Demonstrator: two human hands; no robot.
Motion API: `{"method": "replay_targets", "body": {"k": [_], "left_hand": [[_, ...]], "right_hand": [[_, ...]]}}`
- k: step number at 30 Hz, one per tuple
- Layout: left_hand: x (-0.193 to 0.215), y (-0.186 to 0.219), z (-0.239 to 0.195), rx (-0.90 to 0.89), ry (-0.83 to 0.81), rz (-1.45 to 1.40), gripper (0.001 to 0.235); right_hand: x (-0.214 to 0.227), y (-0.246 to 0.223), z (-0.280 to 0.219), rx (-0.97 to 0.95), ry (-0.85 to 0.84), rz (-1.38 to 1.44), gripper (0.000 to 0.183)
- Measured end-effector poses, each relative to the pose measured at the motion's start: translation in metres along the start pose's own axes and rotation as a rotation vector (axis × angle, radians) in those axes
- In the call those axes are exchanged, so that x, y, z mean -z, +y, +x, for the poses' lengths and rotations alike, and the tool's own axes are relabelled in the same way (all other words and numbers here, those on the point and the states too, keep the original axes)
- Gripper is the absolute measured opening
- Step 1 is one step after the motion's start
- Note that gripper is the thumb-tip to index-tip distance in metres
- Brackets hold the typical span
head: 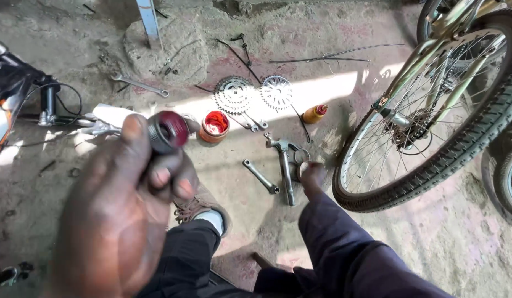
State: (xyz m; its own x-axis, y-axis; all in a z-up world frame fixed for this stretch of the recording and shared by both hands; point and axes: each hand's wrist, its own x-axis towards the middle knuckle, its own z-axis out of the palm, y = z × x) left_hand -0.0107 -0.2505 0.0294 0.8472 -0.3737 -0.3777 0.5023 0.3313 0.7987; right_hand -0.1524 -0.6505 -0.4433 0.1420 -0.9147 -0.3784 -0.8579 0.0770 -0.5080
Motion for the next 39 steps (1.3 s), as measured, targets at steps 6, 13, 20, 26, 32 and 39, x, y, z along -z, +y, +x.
{"method": "replay_targets", "body": {"k": [6,13,20,26,32,39], "left_hand": [[0.009,-0.046,0.018,0.072,0.015,-0.178,0.046],[0.001,-0.043,0.028,0.06,0.168,-0.079,0.053],[0.015,-0.047,0.028,-0.086,0.196,-0.184,0.044],[0.084,0.005,-0.001,-0.268,0.132,-0.373,0.035],[0.15,0.027,-0.074,-0.39,0.433,-0.271,0.046],[0.211,0.006,-0.124,-0.566,0.494,-0.376,0.04]], "right_hand": [[0.008,0.059,0.039,0.251,-0.102,-0.121,0.042],[-0.001,0.074,0.056,0.374,-0.08,0.045,0.035],[0.019,0.013,-0.011,0.091,0.004,-0.254,0.045],[-0.013,0.048,0.006,0.385,0.314,-0.455,0.101],[-0.07,-0.019,-0.11,1.276,0.06,-0.195,0.075],[-0.186,-0.078,-0.179,1.291,-0.35,-0.294,0.074]]}}
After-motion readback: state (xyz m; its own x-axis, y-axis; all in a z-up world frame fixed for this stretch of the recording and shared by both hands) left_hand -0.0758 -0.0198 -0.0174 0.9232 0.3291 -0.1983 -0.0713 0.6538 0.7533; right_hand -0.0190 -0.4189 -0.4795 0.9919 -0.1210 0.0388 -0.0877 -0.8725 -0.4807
